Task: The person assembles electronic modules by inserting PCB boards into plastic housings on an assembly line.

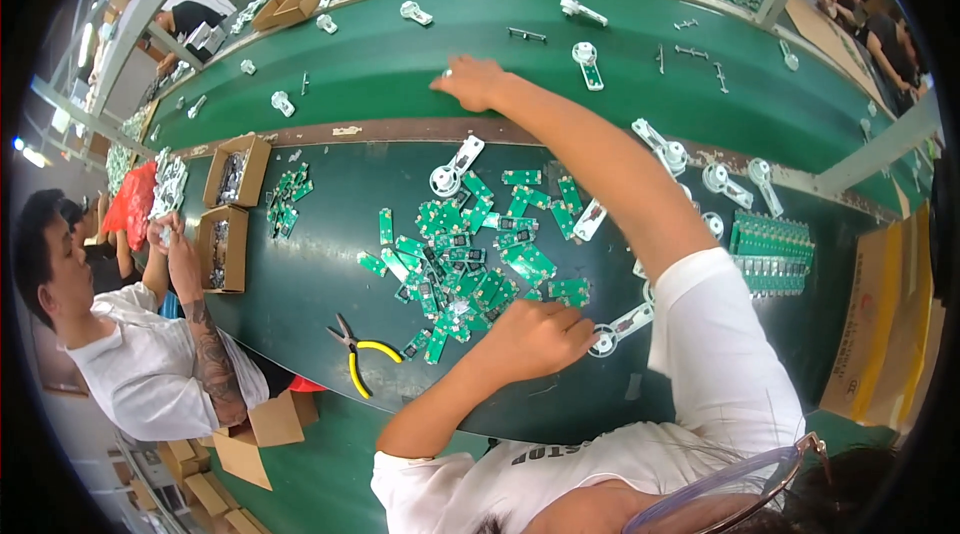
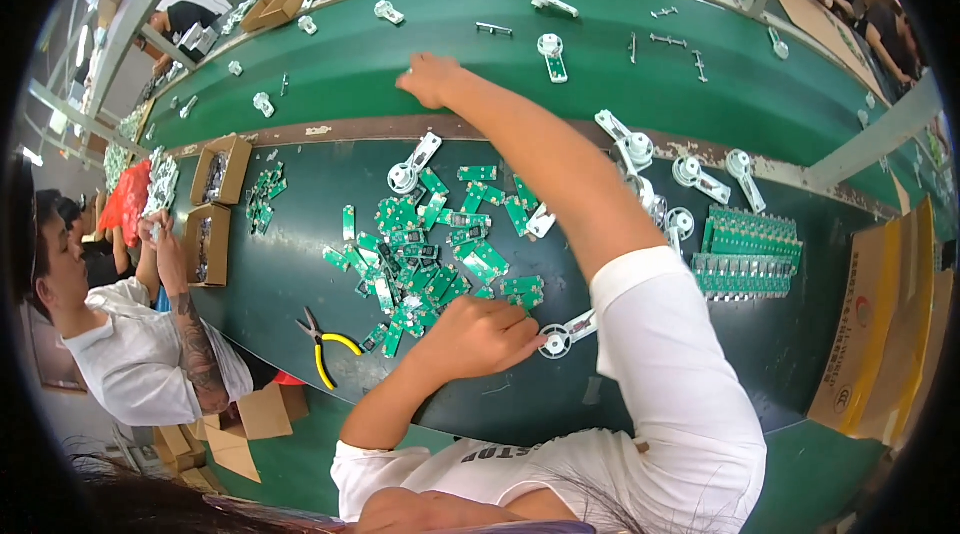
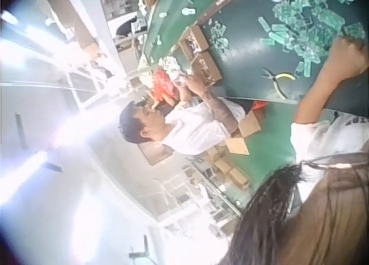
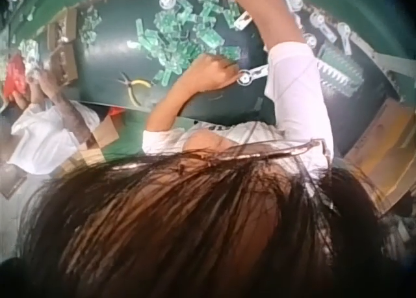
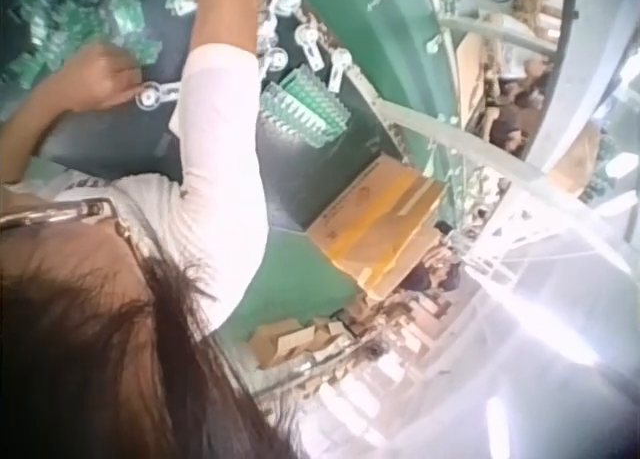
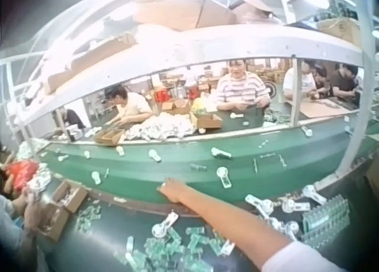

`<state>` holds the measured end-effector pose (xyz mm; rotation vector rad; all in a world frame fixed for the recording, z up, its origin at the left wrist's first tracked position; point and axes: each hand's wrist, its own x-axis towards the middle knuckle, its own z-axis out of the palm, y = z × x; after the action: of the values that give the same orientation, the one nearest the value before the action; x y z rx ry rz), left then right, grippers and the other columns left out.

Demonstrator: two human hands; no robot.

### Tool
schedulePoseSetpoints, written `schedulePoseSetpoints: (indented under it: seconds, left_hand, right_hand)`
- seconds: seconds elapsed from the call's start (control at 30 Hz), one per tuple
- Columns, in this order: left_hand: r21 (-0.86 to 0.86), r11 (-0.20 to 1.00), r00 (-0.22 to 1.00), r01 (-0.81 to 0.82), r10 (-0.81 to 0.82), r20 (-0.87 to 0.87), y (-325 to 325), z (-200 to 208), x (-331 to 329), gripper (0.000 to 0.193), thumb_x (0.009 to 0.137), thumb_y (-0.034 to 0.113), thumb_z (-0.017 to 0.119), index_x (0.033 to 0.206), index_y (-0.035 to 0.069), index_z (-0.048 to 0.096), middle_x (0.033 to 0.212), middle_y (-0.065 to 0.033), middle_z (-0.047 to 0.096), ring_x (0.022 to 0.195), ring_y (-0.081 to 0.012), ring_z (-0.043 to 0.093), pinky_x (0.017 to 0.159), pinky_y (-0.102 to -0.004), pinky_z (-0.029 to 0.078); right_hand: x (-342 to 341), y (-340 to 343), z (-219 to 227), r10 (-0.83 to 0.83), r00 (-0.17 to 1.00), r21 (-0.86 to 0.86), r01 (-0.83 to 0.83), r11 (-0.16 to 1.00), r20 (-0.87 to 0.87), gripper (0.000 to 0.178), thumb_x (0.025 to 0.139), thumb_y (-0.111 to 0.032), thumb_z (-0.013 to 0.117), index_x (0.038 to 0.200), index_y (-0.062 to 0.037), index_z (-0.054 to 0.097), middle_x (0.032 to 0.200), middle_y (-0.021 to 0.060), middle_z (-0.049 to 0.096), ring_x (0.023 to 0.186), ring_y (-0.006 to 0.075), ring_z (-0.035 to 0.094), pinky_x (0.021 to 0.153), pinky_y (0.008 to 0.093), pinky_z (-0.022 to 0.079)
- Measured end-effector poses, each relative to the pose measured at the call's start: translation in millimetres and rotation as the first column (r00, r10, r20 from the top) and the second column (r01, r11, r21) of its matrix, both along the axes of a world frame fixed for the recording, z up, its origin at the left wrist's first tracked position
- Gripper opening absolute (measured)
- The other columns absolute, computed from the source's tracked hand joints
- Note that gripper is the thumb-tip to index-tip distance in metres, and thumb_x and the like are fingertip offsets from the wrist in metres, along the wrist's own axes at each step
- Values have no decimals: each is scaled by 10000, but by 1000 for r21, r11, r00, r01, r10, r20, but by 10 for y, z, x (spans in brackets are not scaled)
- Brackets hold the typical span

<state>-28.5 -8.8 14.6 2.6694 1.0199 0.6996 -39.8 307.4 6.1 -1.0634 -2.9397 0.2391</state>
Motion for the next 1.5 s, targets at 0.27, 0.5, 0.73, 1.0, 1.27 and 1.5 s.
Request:
schedulePoseSetpoints:
  seconds: [0.27, 0.5, 0.73, 1.0, 1.27, 1.5]
  left_hand:
    - [-154, 975, 978, -159, 135, -157, -62, -56, -178, 93, 679, 133, 679, 756, 102, 637, 857, -59, 525, 865, -213, 533, 671, -326, 470]
    - [-138, 974, 982, -177, 185, 45, 150, 66, -115, 112, 747, 50, 649, 795, 48, 548, 759, -57, 564, 662, -178, 604, 527, -318, 495]
    - [-840, 529, 494, 121, 701, 514, 17, 40, 187, 89, 857, -20, 561, 927, 26, 531, 722, -10, 588, 575, -55, 563, 448, -222, 455]
    - [-35, 928, 833, -372, 350, 428, -21, 15, 291, 259, 659, -32, 685, 898, 54, 633, 771, -89, 539, 628, -233, 541, 518, -326, 441]
    - [-171, 917, 778, -362, 397, 487, 7, -48, 226, 203, 652, 35, 768, 790, 43, 620, 748, -79, 531, 654, -247, 526, 558, -334, 409]
    - [-205, 909, 784, -364, 418, 459, 14, 1, 166, 161, 676, -11, 748, 781, 17, 630, 733, -72, 527, 642, -210, 509, 559, -302, 387]
  right_hand:
    - [1749, -1706, 766, -548, 418, -689, -406, 600, -724, 419, 800, 16, 624, 1180, -21, 451, 994, 115, 591, 648, 118, 586, 558, 246, 486]
    - [2082, -2600, 401, -749, 441, -865, -333, 375, -494, 421, 896, -71, 554, 1231, -106, 302, 781, 68, 565, 614, 119, 557, 576, 256, 452]
    - [2082, -2631, 134, -818, 315, -801, -537, 264, -481, 497, 925, -58, 425, 1369, -173, 236, 1020, 92, 510, 910, 149, 528, 779, 305, 461]
    - [2042, -2718, 103, -693, 329, -765, -346, 543, -641, 502, 945, -53, 473, 1365, -107, 205, 1058, 102, 513, 944, 125, 518, 765, 277, 463]
    - [2073, -2688, 56, -359, 446, -479, -192, 856, -820, 341, 911, 34, 465, 1237, -64, 472, 1056, 134, 527, 940, 202, 549, 809, 309, 470]
    - [2081, -2747, 134, -188, 653, -227, 25, 974, -734, 185, 795, -95, 659, 976, -129, 660, 853, 113, 582, 676, 225, 565, 573, 331, 471]
